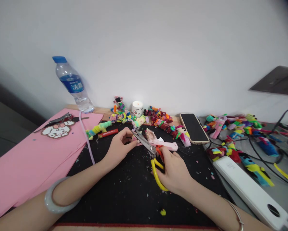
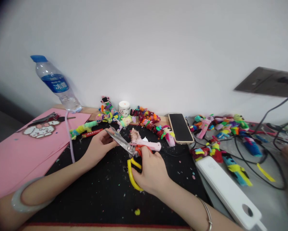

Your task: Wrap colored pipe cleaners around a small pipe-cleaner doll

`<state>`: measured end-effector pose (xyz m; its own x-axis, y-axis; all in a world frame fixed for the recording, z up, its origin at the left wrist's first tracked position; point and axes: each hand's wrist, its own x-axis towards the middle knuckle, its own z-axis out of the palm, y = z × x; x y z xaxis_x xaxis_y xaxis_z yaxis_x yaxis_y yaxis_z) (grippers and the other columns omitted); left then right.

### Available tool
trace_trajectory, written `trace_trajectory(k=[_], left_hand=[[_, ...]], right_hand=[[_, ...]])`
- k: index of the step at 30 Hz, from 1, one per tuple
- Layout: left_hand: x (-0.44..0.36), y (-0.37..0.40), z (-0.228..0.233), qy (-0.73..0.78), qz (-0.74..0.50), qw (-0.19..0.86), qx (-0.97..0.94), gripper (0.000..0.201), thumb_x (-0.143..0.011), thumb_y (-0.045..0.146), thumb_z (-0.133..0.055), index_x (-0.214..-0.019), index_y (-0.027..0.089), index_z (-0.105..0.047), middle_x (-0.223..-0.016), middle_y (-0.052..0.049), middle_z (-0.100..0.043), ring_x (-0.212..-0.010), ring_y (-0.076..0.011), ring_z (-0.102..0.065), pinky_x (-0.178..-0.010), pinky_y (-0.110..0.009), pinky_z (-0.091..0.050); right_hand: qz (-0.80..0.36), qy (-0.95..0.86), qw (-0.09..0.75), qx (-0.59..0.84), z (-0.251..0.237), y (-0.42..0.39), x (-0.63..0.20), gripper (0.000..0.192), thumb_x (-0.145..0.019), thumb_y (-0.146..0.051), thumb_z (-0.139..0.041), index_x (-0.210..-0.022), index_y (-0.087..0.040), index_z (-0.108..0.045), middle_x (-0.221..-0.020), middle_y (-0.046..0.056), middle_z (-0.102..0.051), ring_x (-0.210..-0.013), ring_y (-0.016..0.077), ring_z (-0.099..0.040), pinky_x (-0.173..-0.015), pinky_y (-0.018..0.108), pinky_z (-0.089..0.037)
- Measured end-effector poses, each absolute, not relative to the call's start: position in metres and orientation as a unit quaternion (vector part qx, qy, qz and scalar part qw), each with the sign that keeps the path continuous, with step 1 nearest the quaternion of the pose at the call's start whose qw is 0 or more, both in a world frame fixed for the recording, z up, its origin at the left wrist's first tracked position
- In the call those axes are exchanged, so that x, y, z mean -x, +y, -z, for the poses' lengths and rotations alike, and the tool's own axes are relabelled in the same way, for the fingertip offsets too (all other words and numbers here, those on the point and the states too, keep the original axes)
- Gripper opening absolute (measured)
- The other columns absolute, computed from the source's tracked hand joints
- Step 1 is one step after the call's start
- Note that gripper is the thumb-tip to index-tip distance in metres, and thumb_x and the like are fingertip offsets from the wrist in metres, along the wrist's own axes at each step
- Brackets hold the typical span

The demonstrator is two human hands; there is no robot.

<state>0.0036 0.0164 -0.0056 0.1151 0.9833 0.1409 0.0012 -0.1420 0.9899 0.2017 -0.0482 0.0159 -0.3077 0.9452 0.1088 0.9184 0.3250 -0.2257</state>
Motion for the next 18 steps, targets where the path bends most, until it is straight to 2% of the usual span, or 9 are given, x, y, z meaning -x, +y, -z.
trace_trajectory(k=[5, 18], left_hand=[[-0.0037, 0.0152, 0.0046, 0.438, -0.51, 0.472, -0.57, 0.016, -0.07, 0.024, -0.066, -0.073, 0.018, -0.052, -0.078, 0.002, -0.053, -0.075, -0.0134, -0.055, -0.074, -0.03, -0.049], [-0.0027, 0.0135, 0.0062, 0.465, -0.507, 0.423, -0.59, 0.015, -0.071, 0.022, -0.063, -0.073, 0.018, -0.05, -0.078, 0.002, -0.051, -0.074, -0.0126, -0.052, -0.072, -0.027, -0.048]], right_hand=[[-0.029, -0.796, 0.069, 0.6, -0.0152, -0.0482, -0.2041, 0.021, -0.079, -0.037, -0.051, -0.087, -0.018, -0.046, -0.068, 0.004, -0.062, -0.06, 0.0232, -0.061, -0.052, 0.027, -0.029], [-0.02, -0.791, 0.038, 0.61, -0.0136, -0.047, -0.2032, 0.028, -0.083, -0.045, -0.049, -0.091, -0.018, -0.046, -0.072, 0.004, -0.066, -0.062, 0.0251, -0.065, -0.049, 0.027, -0.023]])
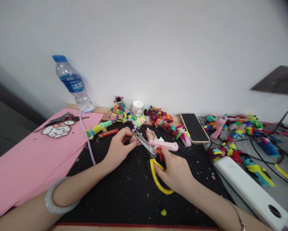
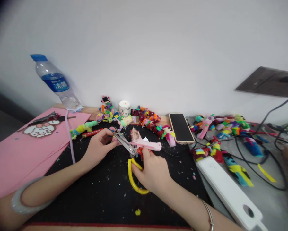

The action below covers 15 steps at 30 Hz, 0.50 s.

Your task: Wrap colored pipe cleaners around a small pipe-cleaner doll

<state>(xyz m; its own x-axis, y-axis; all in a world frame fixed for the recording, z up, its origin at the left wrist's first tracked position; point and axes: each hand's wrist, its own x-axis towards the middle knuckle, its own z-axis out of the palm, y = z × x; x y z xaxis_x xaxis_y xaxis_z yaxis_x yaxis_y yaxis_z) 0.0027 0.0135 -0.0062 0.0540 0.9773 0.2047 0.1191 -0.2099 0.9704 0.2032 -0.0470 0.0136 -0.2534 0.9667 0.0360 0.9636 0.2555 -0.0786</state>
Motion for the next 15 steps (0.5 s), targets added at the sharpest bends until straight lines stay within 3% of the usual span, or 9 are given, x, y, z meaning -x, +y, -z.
trace_trajectory(k=[15], left_hand=[[-0.0027, 0.0134, 0.0068, 0.485, -0.495, 0.409, -0.594, 0.012, -0.071, 0.023, -0.063, -0.071, 0.018, -0.053, -0.074, 0.002, -0.051, -0.07, -0.0117, -0.051, -0.071, -0.026, -0.046]], right_hand=[[-0.032, -0.794, 0.027, 0.606, -0.0166, -0.0457, -0.2026, 0.021, -0.083, -0.041, -0.053, -0.084, -0.02, -0.048, -0.071, 0.001, -0.067, -0.06, 0.0212, -0.065, -0.047, 0.027, -0.018]])
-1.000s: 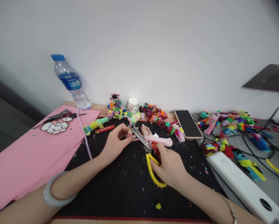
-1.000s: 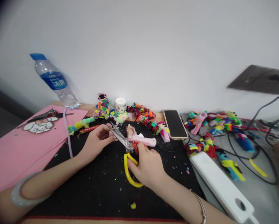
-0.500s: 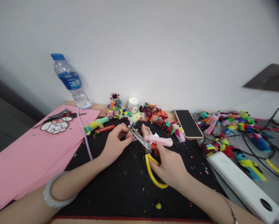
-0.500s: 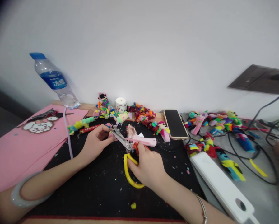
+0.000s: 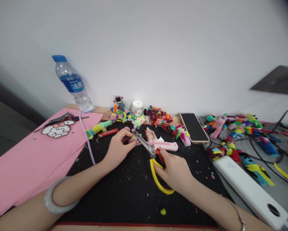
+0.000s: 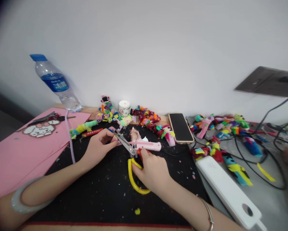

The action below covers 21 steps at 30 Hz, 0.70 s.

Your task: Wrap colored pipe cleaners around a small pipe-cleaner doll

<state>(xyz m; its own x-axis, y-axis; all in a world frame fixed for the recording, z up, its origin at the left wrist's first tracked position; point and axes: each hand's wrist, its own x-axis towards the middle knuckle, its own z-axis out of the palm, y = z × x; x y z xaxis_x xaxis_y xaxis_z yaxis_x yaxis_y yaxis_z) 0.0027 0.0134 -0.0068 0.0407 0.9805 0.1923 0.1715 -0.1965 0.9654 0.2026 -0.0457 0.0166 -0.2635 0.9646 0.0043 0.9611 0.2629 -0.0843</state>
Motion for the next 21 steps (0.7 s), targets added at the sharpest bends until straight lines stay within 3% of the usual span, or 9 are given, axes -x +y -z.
trace_trajectory(k=[12, 21], left_hand=[[-0.0022, 0.0129, 0.0055, 0.493, -0.479, 0.419, -0.593, 0.011, -0.069, 0.022, -0.064, -0.071, 0.017, -0.054, -0.075, 0.002, -0.055, -0.072, -0.0123, -0.053, -0.07, -0.026, -0.046], [-0.0027, 0.0143, 0.0053, 0.498, -0.48, 0.423, -0.585, 0.016, -0.069, 0.028, -0.066, -0.071, 0.017, -0.055, -0.073, 0.001, -0.056, -0.072, -0.0126, -0.052, -0.069, -0.025, -0.044]], right_hand=[[-0.039, -0.794, -0.005, 0.607, -0.0195, -0.0468, -0.201, 0.019, -0.086, -0.037, -0.05, -0.087, -0.019, -0.052, -0.07, 0.002, -0.069, -0.06, 0.0201, -0.066, -0.047, 0.026, -0.02], [-0.016, -0.793, 0.046, 0.608, -0.0152, -0.049, -0.2013, 0.022, -0.082, -0.035, -0.049, -0.094, -0.017, -0.047, -0.067, 0.002, -0.064, -0.06, 0.0225, -0.064, -0.05, 0.027, -0.025]])
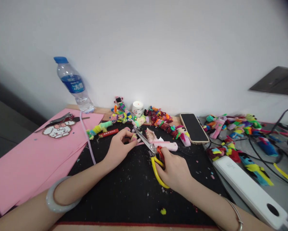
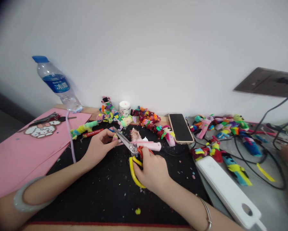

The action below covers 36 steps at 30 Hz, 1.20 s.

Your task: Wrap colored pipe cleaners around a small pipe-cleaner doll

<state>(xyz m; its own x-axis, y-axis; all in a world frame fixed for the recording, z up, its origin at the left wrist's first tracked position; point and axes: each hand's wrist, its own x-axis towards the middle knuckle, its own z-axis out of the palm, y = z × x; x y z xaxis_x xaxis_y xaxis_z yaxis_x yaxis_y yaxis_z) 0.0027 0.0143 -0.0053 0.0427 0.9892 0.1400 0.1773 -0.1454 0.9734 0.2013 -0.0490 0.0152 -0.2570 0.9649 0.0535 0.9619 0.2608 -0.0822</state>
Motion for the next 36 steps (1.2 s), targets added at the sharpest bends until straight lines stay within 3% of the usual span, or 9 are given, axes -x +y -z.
trace_trajectory(k=[5, 13, 18, 36], left_hand=[[-0.0029, 0.0145, 0.0068, 0.491, -0.492, 0.42, -0.584, 0.016, -0.069, 0.029, -0.066, -0.07, 0.017, -0.055, -0.073, 0.001, -0.056, -0.069, -0.0121, -0.052, -0.069, -0.026, -0.045], [-0.0016, 0.0151, 0.0049, 0.497, -0.48, 0.401, -0.602, 0.016, -0.072, 0.026, -0.063, -0.068, 0.018, -0.051, -0.073, 0.002, -0.055, -0.07, -0.0128, -0.053, -0.066, -0.025, -0.044], [-0.0005, 0.015, 0.0036, 0.497, -0.474, 0.396, -0.61, 0.016, -0.072, 0.026, -0.063, -0.068, 0.018, -0.049, -0.075, 0.001, -0.056, -0.072, -0.0138, -0.054, -0.069, -0.027, -0.044], [-0.0007, 0.0139, 0.0055, 0.509, -0.476, 0.365, -0.617, 0.013, -0.07, 0.023, -0.061, -0.067, 0.018, -0.05, -0.072, 0.001, -0.056, -0.069, -0.0131, -0.052, -0.067, -0.026, -0.044]], right_hand=[[-0.009, -0.797, 0.056, 0.601, -0.0172, -0.0482, -0.2019, 0.032, -0.076, -0.036, -0.053, -0.097, -0.015, -0.044, -0.067, 0.003, -0.062, -0.06, 0.0232, -0.062, -0.052, 0.027, -0.027], [-0.007, -0.794, 0.027, 0.607, -0.0186, -0.0502, -0.2008, 0.032, -0.074, -0.041, -0.054, -0.094, -0.018, -0.045, -0.075, 0.003, -0.064, -0.06, 0.0222, -0.062, -0.051, 0.028, -0.023], [0.0, -0.798, 0.02, 0.602, -0.0202, -0.0519, -0.1994, 0.036, -0.074, -0.042, -0.054, -0.097, -0.016, -0.045, -0.078, 0.005, -0.065, -0.063, 0.0231, -0.062, -0.056, 0.029, -0.027], [0.011, -0.803, 0.008, 0.596, -0.0228, -0.0489, -0.2013, 0.028, -0.079, -0.041, -0.051, -0.095, -0.017, -0.05, -0.075, 0.004, -0.067, -0.064, 0.0252, -0.065, -0.054, 0.03, -0.03]])
